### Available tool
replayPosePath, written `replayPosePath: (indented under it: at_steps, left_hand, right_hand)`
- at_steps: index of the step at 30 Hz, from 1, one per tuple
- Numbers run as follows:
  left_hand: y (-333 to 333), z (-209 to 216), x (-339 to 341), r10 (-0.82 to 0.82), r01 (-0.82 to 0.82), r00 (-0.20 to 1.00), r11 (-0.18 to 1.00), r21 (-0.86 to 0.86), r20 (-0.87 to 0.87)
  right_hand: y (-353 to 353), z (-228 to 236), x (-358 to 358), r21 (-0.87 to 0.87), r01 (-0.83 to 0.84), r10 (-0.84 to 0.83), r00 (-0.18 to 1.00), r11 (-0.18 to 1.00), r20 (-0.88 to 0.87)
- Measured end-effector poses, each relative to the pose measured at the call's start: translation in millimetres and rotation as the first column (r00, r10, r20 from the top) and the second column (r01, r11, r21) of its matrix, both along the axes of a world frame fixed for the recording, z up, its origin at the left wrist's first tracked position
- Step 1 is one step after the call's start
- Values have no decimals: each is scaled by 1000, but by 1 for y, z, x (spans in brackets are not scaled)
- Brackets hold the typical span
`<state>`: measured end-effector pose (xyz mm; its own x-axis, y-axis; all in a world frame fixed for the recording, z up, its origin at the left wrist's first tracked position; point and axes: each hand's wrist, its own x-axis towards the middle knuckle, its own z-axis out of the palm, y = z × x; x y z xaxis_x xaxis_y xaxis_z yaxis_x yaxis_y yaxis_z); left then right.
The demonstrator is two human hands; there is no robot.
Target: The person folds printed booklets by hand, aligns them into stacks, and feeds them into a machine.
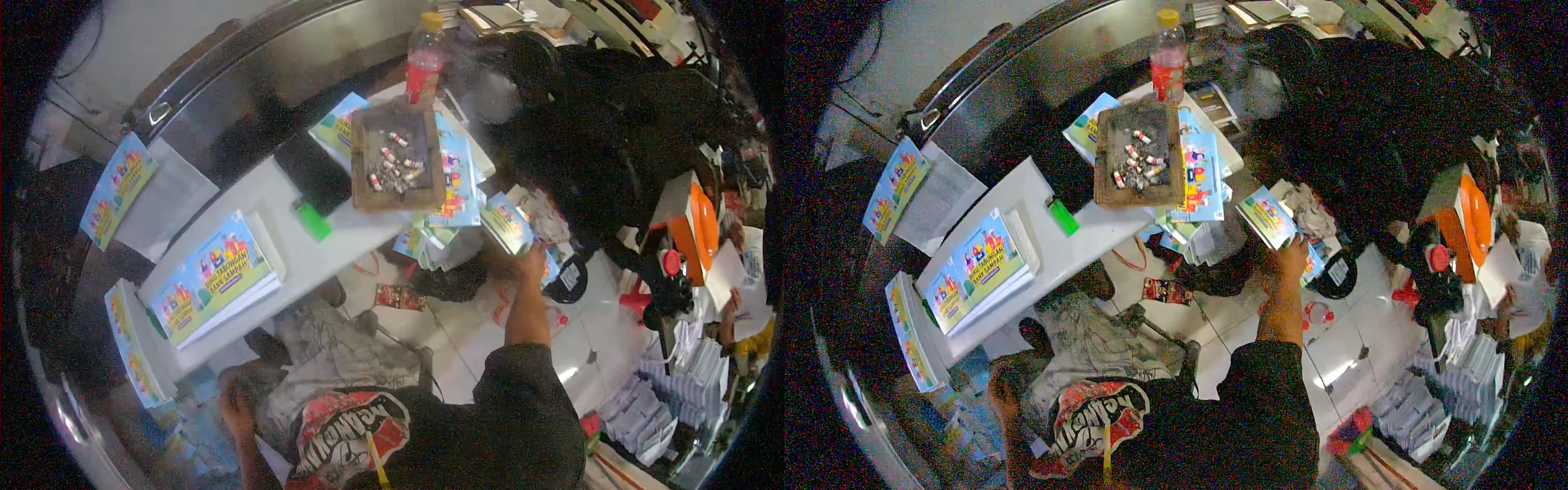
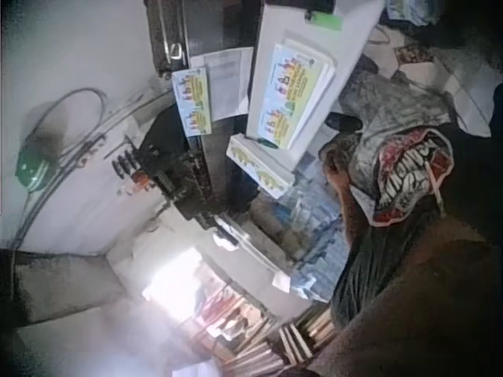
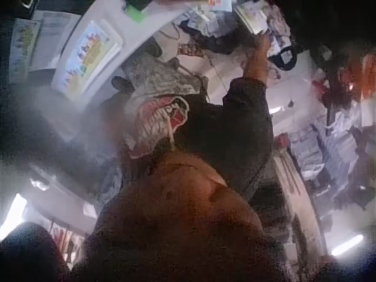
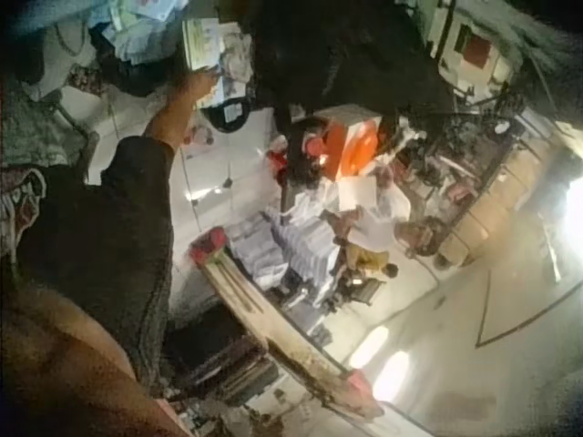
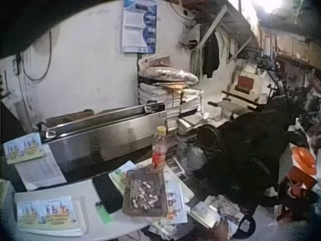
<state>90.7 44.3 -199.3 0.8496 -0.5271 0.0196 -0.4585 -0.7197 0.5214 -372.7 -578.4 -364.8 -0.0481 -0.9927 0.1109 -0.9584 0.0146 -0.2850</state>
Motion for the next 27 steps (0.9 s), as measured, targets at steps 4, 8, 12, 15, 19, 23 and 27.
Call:
replayPosePath:
  at_steps: [4, 8, 12, 15, 19, 23, 27]
  left_hand:
    - [-22, 18, -9, 13, -13, 1000, 991, 131, 2]
    - [-14, 42, -17, 20, -28, 999, 973, 229, 37]
    - [-56, 52, -24, 156, -152, 987, 985, 80, -49]
    - [-55, 40, -16, -31, 10, 997, 960, 281, 70]
    - [-68, 39, -8, -12, 21, 999, 952, 306, -30]
    - [-69, 45, -18, -89, 100, 992, 987, 124, -93]
    - [-92, 63, -50, -42, 67, 886, 997, 38, -461]
  right_hand:
    - [4, -38, -28, -19, -18, 9, 914, 1000, -406]
    - [15, 1, -9, 102, -258, 275, 930, 961, -242]
    - [5, -3, -44, 158, -465, 487, 857, 871, -168]
    - [-5, 3, -48, 250, -476, 516, 847, 843, -126]
    - [1, 39, -39, 250, -421, 439, 898, 872, -18]
    - [36, 87, -32, 208, -637, 670, 718, 742, -189]
    - [79, 151, -4, 604, -576, 748, 662, 551, -50]
